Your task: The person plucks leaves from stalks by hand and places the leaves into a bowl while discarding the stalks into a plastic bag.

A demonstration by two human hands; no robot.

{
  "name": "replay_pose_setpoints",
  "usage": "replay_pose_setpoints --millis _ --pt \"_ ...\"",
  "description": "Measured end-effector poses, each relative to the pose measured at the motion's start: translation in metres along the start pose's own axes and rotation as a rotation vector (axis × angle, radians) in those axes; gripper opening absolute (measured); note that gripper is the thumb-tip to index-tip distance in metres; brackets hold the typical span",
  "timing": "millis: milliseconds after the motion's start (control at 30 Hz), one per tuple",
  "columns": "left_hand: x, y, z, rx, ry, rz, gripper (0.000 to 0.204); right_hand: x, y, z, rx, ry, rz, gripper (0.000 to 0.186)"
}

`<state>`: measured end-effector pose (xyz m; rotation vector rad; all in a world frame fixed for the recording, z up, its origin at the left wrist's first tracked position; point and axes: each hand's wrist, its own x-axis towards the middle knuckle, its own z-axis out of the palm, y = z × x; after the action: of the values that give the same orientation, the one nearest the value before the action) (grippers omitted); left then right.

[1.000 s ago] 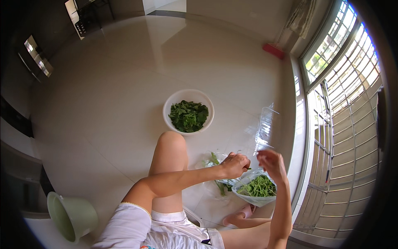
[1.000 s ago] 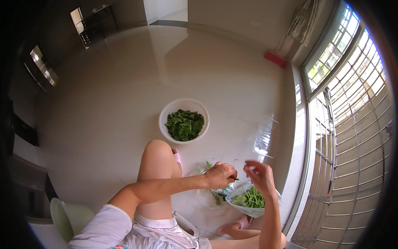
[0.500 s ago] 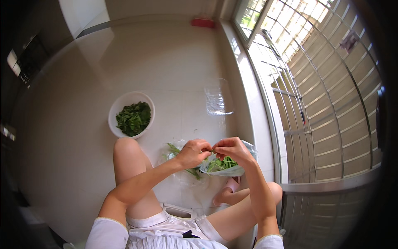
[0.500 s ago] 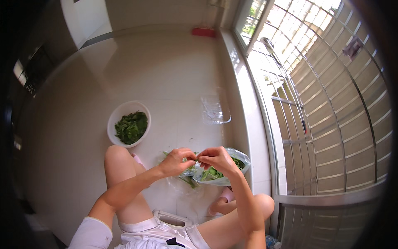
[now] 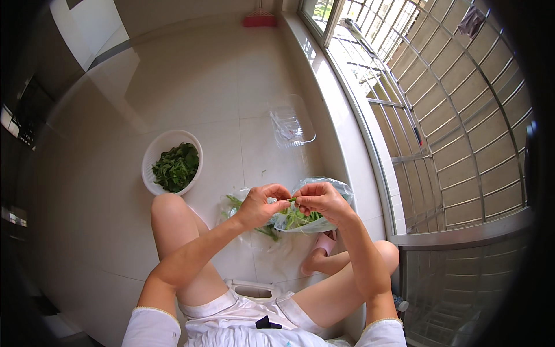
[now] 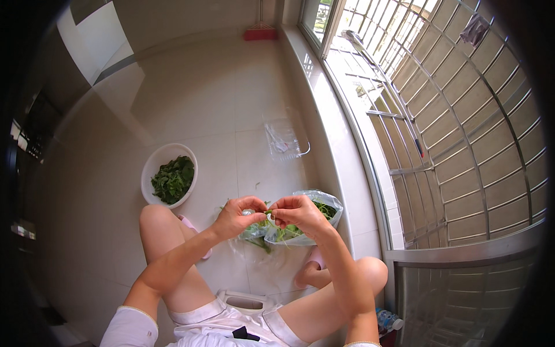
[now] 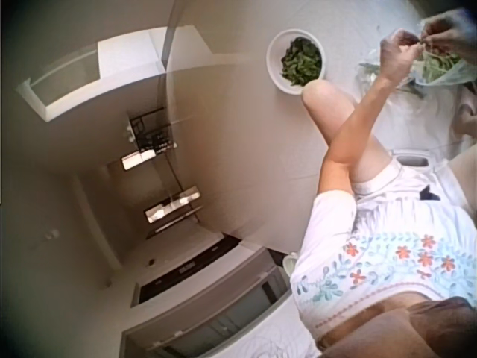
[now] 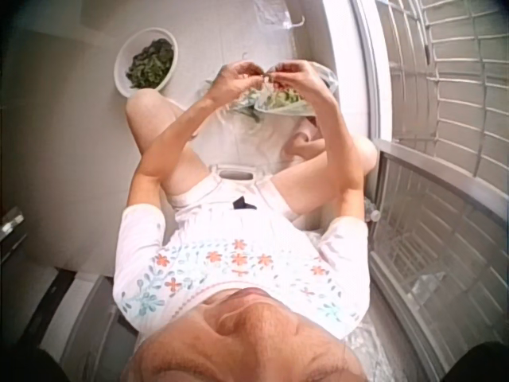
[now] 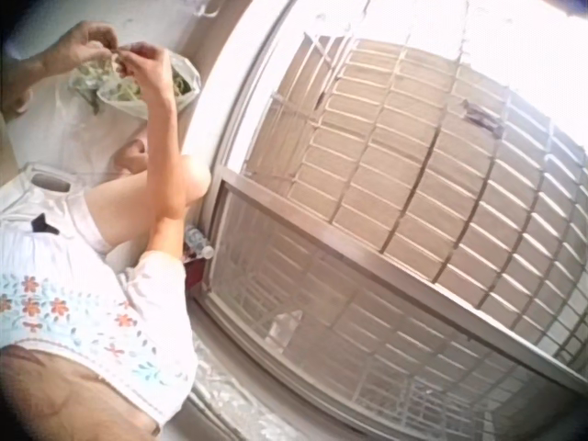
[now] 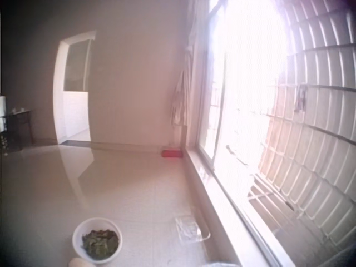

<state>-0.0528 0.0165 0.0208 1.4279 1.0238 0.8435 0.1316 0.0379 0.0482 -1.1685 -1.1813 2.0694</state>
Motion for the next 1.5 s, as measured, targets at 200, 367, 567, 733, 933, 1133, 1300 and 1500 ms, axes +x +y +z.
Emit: replay_pose_setpoints --millis 200,367,567,733,933,1133,1300,1500 --pt "0.000 -0.002 -0.003 -0.171 -0.068 -0.030 0.009 0.004 0.008 -0.002 0.193 -0.079 -0.011 0.009" --pt "-0.001 -0.002 -0.005 -0.234 -0.068 -0.001 0.009 0.008 0.010 -0.001 0.349 -0.135 0.066 0.008" --pt "-0.003 0.000 -0.010 -0.275 -0.009 -0.012 0.008 0.010 0.011 0.009 0.344 -0.066 0.091 0.007" --pt "-0.003 0.000 -0.013 -0.431 0.081 -0.060 0.008 0.010 0.009 0.015 0.240 0.018 0.041 0.007" --pt "0.002 -0.007 -0.032 -0.607 0.239 0.017 0.007 0.008 0.014 0.005 0.151 0.174 -0.010 0.005" --pt "0.000 -0.002 -0.043 -0.591 0.178 0.018 0.011 0.005 0.007 -0.038 0.033 0.494 -0.333 0.008" --pt "-0.004 -0.004 -0.038 -0.528 0.106 -0.028 0.009 0.009 0.004 -0.004 -0.104 0.391 -0.394 0.008" --pt "-0.003 -0.002 -0.022 -0.438 0.033 -0.090 0.008 0.021 0.019 0.032 -0.148 0.146 -0.240 0.010"
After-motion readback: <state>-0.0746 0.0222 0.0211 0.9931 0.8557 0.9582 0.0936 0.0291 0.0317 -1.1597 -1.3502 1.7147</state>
